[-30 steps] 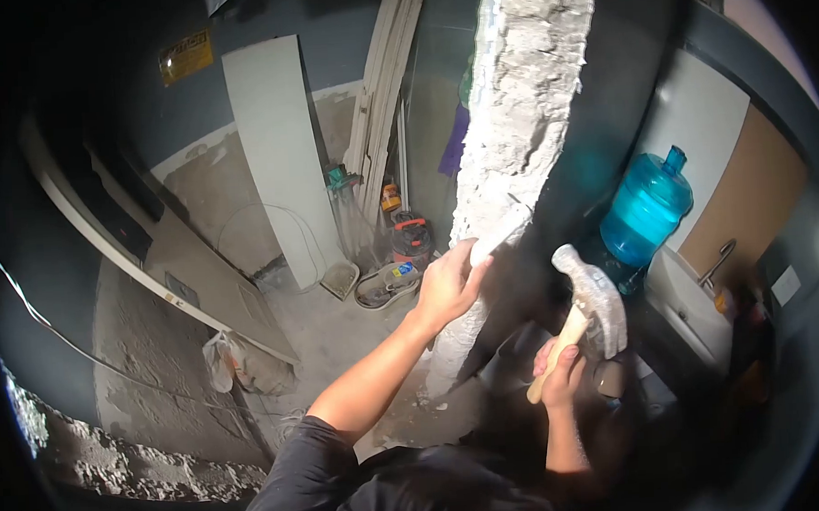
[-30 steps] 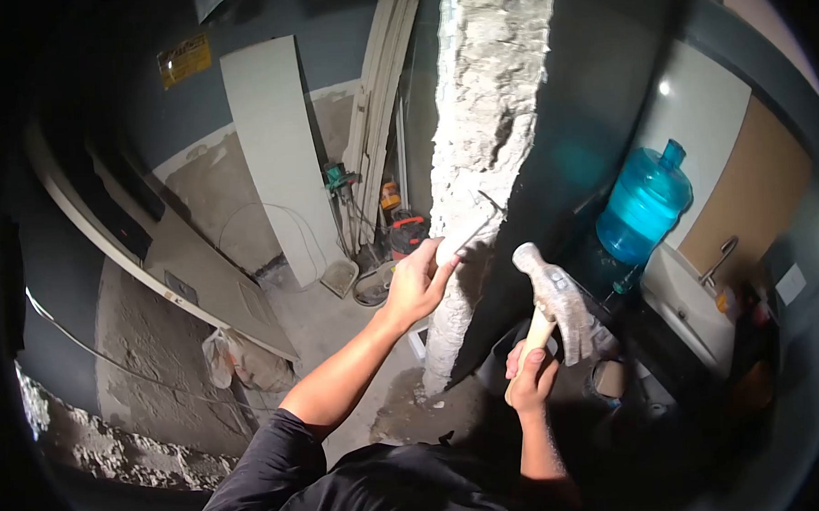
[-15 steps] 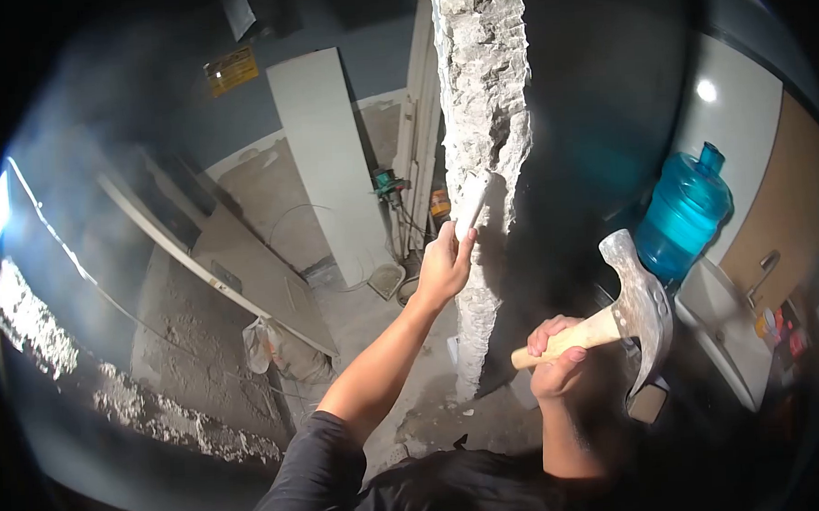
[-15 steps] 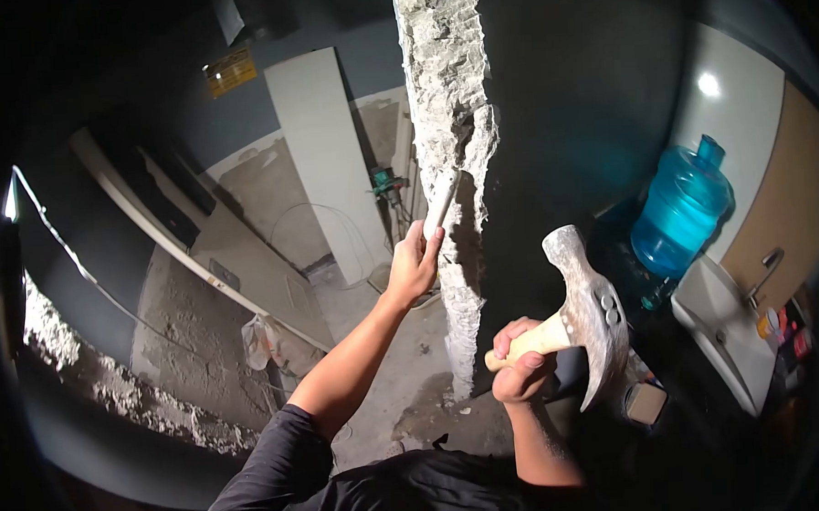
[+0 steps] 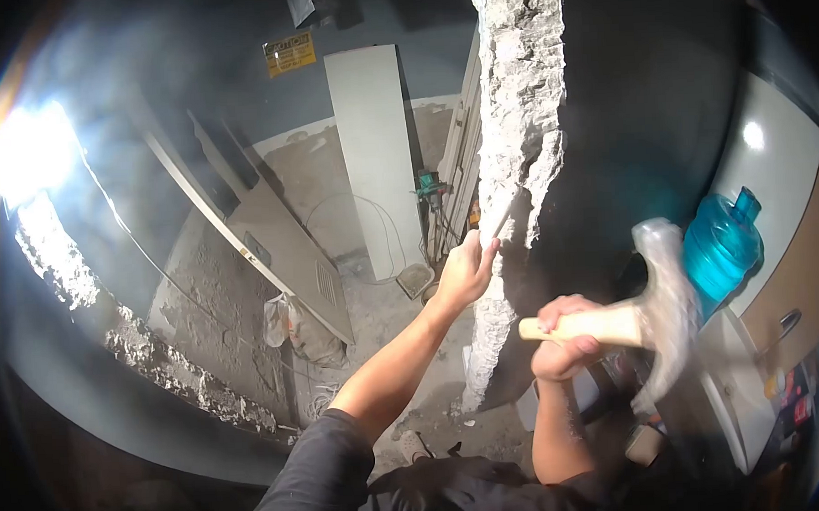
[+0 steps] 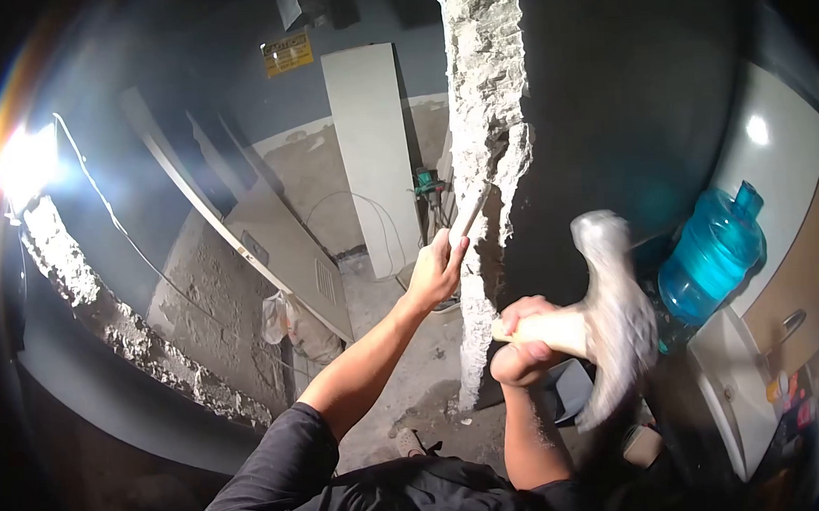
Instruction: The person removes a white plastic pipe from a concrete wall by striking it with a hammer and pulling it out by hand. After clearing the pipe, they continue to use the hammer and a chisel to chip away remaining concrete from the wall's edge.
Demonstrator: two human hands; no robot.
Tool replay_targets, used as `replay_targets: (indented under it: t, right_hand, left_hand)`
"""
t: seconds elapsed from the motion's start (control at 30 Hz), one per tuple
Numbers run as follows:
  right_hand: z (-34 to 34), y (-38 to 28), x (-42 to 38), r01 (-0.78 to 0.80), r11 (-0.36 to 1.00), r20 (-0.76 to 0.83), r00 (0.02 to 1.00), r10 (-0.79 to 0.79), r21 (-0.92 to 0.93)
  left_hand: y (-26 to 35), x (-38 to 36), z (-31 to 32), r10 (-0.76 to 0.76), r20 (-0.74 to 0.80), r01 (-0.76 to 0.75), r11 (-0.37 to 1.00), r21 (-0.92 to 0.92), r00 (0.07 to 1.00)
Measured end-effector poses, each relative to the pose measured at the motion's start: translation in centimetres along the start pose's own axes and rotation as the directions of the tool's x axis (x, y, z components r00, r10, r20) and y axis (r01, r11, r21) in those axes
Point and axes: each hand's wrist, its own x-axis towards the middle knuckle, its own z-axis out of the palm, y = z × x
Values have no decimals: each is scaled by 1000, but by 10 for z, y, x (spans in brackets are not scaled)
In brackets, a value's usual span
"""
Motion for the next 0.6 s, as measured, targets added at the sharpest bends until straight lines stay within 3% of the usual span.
replay_targets:
  t: [0.07, 0.2, 0.23, 0.27, 0.37, 0.4, 0.43, 0.47, 0.5, 0.53, 0.57, 0.6]
  right_hand:
    - [-7, -9, 3, 45, 977, -44, 998, -36, 209]
    - [-28, -21, -25, 32, 954, -13, 999, -30, 298]
    - [-32, -17, -34, 42, 960, 36, 998, -54, 277]
    - [-33, -14, -52, -58, 969, 34, 998, 51, 239]
    - [-50, 7, -100, -320, 943, 108, 945, 310, 93]
    - [-56, 9, -112, -426, 905, 115, 899, 423, 4]
    - [-69, 13, -121, -528, 840, 195, 817, 542, -123]
    - [-69, 13, -124, -602, 781, 162, 765, 624, -165]
    - [-68, 11, -121, -644, 743, 171, 723, 669, -180]
    - [-66, 7, -113, -682, 705, 180, 682, 709, -194]
    - [-63, 6, -104, -678, 718, 217, 686, 695, -157]
    - [-51, -8, -81, -619, 762, 222, 729, 647, -188]
  left_hand:
    - [0, -2, -6, 6, -2, -6, 1000, -23, 1000]
    - [-23, -47, -41, 357, 168, -361, 932, -3, 919]
    - [-33, -70, -47, 148, 254, -158, 987, 18, 956]
    - [-46, -96, -53, -64, 333, 48, 997, 56, 941]
    - [-152, -192, -55, -448, 317, 373, 887, 270, 836]
    - [-200, -237, -57, -610, 323, 565, 792, 232, 723]
    - [-216, -274, -69, -857, 341, 840, 480, 255, 386]
    - [-268, -334, -77, -903, 263, 747, 429, 508, 340]
    - [-290, -386, -94, -894, 262, 536, 431, 726, 364]
    - [-330, -448, -124, -763, 459, 380, 632, 675, 454]
    - [-331, -496, -160, -37, 680, -238, 922, 306, 732]
    - [-325, -486, -164, -29, 685, -249, 920, 304, 728]
